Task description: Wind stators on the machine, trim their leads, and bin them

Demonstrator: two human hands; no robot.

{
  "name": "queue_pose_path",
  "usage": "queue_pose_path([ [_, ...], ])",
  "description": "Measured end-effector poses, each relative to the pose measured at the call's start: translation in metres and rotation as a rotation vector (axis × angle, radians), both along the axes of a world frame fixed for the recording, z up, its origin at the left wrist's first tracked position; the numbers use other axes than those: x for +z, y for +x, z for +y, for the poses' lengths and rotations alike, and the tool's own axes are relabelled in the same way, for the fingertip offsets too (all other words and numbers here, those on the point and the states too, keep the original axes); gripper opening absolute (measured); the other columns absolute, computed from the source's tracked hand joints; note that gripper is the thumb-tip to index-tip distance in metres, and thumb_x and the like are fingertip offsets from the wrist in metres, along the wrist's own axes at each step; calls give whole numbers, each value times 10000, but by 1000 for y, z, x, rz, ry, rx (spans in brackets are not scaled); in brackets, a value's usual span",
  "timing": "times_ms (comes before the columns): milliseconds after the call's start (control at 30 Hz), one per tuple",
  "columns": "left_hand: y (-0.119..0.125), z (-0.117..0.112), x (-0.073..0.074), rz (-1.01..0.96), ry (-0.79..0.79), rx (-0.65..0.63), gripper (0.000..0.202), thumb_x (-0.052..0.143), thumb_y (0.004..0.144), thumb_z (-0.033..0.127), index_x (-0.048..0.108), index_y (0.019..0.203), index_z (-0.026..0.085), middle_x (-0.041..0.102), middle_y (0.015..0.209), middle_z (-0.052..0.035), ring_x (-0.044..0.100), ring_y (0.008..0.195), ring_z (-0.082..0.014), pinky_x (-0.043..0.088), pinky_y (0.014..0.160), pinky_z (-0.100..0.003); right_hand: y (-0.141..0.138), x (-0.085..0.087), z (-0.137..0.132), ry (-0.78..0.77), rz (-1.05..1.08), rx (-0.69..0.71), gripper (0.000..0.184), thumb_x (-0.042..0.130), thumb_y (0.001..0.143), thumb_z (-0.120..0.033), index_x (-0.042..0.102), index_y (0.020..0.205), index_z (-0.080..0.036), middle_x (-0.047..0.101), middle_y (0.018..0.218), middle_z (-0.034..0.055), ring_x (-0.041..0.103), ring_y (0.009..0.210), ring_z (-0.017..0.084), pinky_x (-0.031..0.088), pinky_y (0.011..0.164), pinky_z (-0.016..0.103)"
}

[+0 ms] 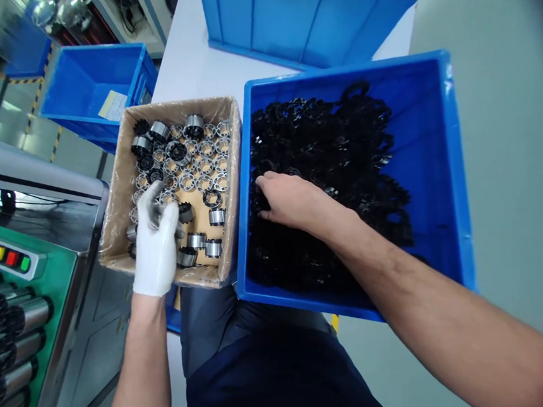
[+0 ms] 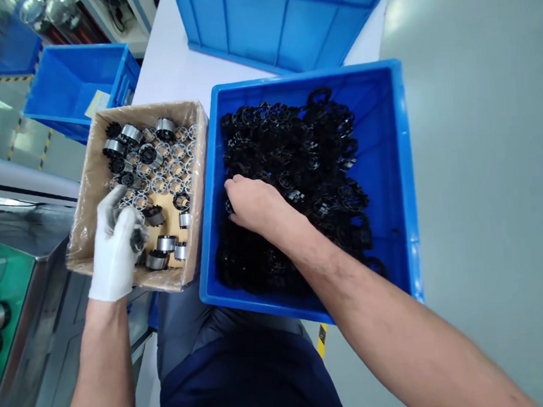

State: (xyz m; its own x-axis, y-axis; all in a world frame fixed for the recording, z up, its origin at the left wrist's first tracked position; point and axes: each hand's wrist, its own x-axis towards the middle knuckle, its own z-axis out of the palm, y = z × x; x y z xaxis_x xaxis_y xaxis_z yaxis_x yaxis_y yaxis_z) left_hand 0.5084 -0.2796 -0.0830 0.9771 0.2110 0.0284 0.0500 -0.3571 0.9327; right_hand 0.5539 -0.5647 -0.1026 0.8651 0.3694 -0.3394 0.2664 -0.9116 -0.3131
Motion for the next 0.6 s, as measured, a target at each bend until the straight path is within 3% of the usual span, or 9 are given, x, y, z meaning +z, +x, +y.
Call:
queue_pose_path([
  [67, -2, -14, -1, 62, -217, -18, 627, 883, 983, 572, 701, 1523, 310, 621, 905, 14, 568, 661, -134, 539, 602, -256, -2, 0, 4, 8, 18, -17, 403, 833, 994, -176, 739, 1366, -51, 788, 1350, 252, 828, 1136, 383, 633, 957, 437],
  [100, -2, -22, -1, 93, -317, -17, 619, 921, 933, 490, 708, 1488, 315, 611, 910, 20, 565, 655, -121, 493, 558, -231, -1, -1, 4, 17, 29, -20, 390, 847, 987, -183, 743, 1346, -71, 800, 1325, 229, 828, 1145, 372, 628, 964, 420],
  [167, -2, -35, 2, 141, -494, -13, 619, 940, 794, 301, 716, 1371, 316, 627, 960, 25, 625, 713, -118, 498, 568, -207, 1, -1, 1, 39, 46, -35, 375, 855, 990, -220, 739, 1332, -122, 830, 1243, 169, 827, 1145, 350, 617, 985, 400],
  [233, 0, -43, 5, 182, -632, -8, 592, 897, 695, 208, 695, 1245, 297, 650, 970, 31, 677, 775, -127, 538, 610, -204, 3, -2, -1, 59, 39, -75, 486, 793, 1031, -261, 658, 1482, -140, 836, 1247, 151, 823, 1145, 348, 614, 1007, 415],
  [333, 3, -47, 9, 272, -764, 8, 484, 857, 710, 231, 661, 1152, 260, 705, 943, 18, 707, 798, -133, 559, 630, -197, 2, -5, 3, 110, -10, -185, 611, 606, 1096, -249, 463, 1672, -106, 741, 1486, 237, 798, 1213, 394, 609, 1054, 496],
  [433, 3, -46, 13, 358, -818, 14, 415, 846, 780, 304, 668, 1149, 238, 746, 921, -4, 715, 769, -132, 569, 619, -196, -1, -11, 12, 140, -12, -228, 452, 510, 1122, -244, 560, 1537, -70, 658, 1538, 296, 787, 1162, 426, 612, 1032, 549],
  [600, 0, -47, 21, 425, -754, -31, 458, 904, 842, 469, 690, 1168, 229, 748, 836, 5, 627, 568, -108, 445, 453, -186, 1, -16, 16, 141, -21, -207, 362, 674, 1040, -168, 646, 1399, -129, 698, 1441, 235, 777, 1113, 380, 616, 998, 491],
])
